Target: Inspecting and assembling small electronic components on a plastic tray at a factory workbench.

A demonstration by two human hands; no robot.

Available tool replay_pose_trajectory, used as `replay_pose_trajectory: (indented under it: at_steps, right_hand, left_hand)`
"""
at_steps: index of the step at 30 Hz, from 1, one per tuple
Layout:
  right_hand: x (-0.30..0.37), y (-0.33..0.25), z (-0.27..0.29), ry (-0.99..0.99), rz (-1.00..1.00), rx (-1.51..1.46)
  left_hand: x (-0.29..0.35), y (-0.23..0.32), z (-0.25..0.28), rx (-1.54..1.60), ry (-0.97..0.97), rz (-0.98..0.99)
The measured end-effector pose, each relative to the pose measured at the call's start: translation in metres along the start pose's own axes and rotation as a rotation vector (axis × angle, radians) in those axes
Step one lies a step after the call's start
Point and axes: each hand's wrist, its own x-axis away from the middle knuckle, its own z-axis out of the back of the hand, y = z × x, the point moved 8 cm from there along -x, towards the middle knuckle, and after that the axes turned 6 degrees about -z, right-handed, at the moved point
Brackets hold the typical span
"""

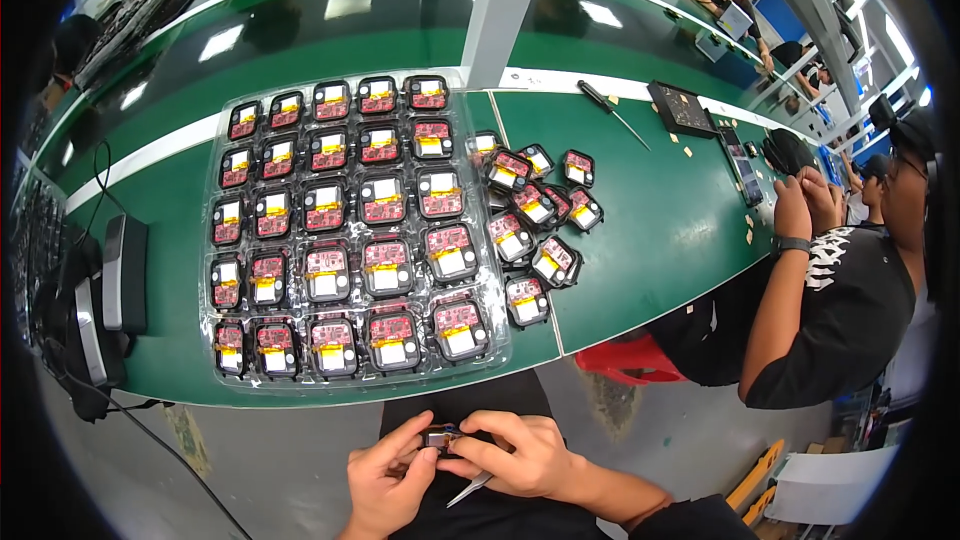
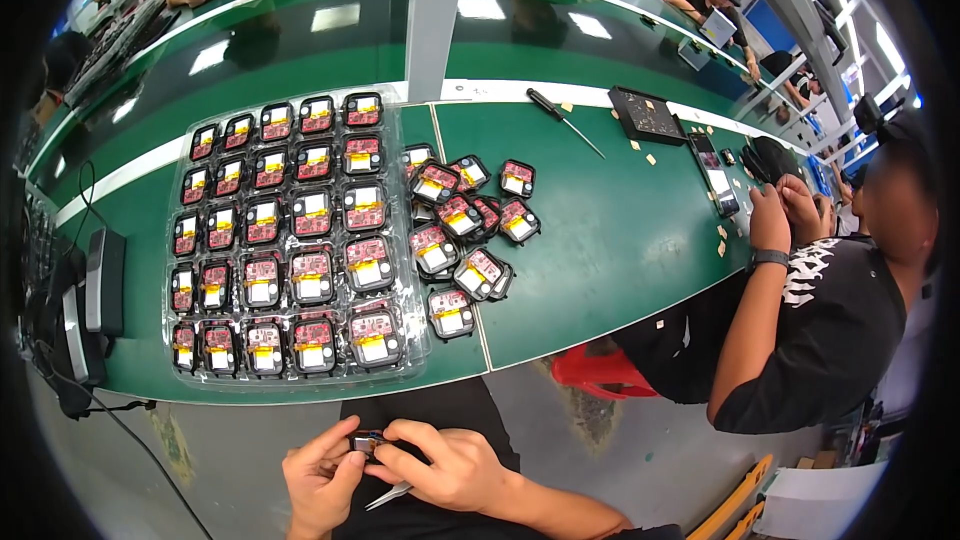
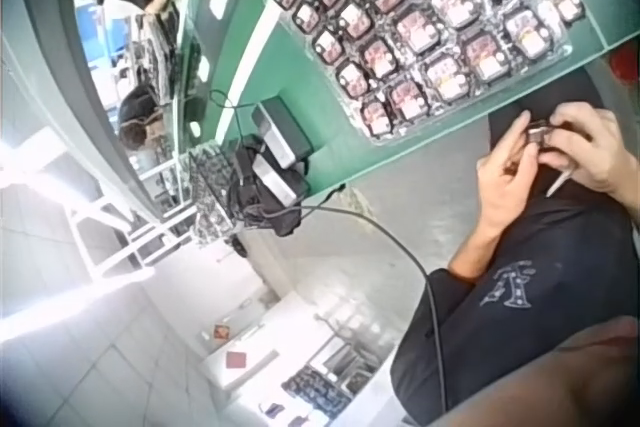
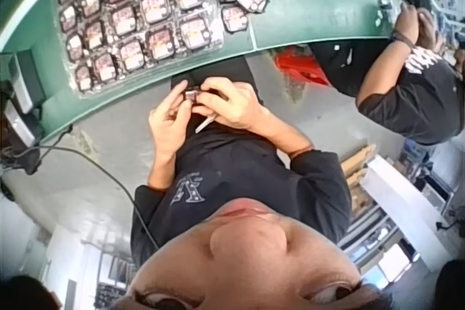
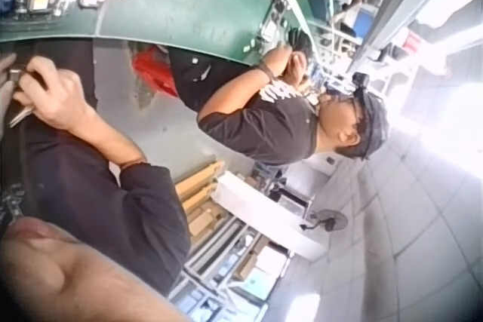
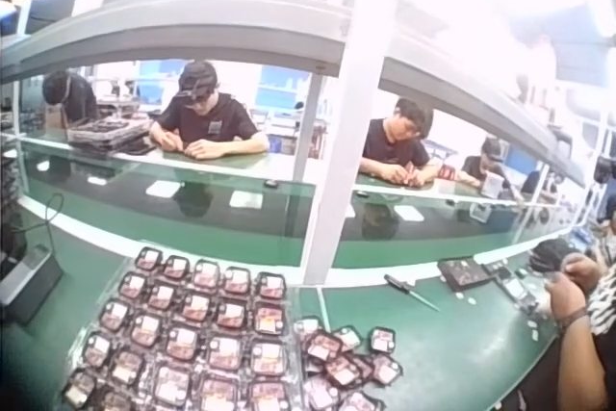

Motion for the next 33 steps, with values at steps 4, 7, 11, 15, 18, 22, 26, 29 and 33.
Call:
replay_pose_trajectory:
  at_steps: [4, 7, 11, 15, 18, 22, 26, 29, 33]
  right_hand:
    - [-0.002, 0.001, -0.004, -0.023, -0.017, -0.054]
    - [0.003, 0.005, -0.002, -0.018, -0.040, -0.064]
    - [0.009, 0.009, 0.004, 0.025, -0.115, -0.106]
    - [0.009, 0.017, -0.011, 0.000, -0.185, -0.316]
    - [0.000, 0.012, -0.019, -0.176, -0.368, -0.440]
    - [0.003, 0.020, -0.017, -0.169, -0.428, -0.380]
    - [0.000, 0.023, -0.016, -0.162, -0.338, -0.188]
    - [0.000, 0.023, -0.010, -0.038, -0.312, -0.167]
    - [-0.002, 0.015, -0.008, 0.017, -0.073, -0.022]
  left_hand:
    - [0.002, 0.000, 0.008, -0.051, 0.006, -0.008]
    - [0.005, -0.015, 0.004, 0.089, -0.075, 0.079]
    - [0.000, -0.007, -0.018, 0.574, -0.199, 0.078]
    - [-0.002, -0.014, -0.016, 0.614, -0.176, 0.006]
    - [0.001, -0.017, -0.010, 0.639, -0.093, -0.015]
    - [-0.012, -0.015, -0.001, 0.576, 0.128, -0.038]
    - [-0.011, -0.017, 0.000, 0.614, 0.099, -0.033]
    - [-0.011, -0.017, -0.002, 0.640, 0.087, -0.020]
    - [-0.010, -0.018, -0.004, 0.665, 0.062, -0.007]
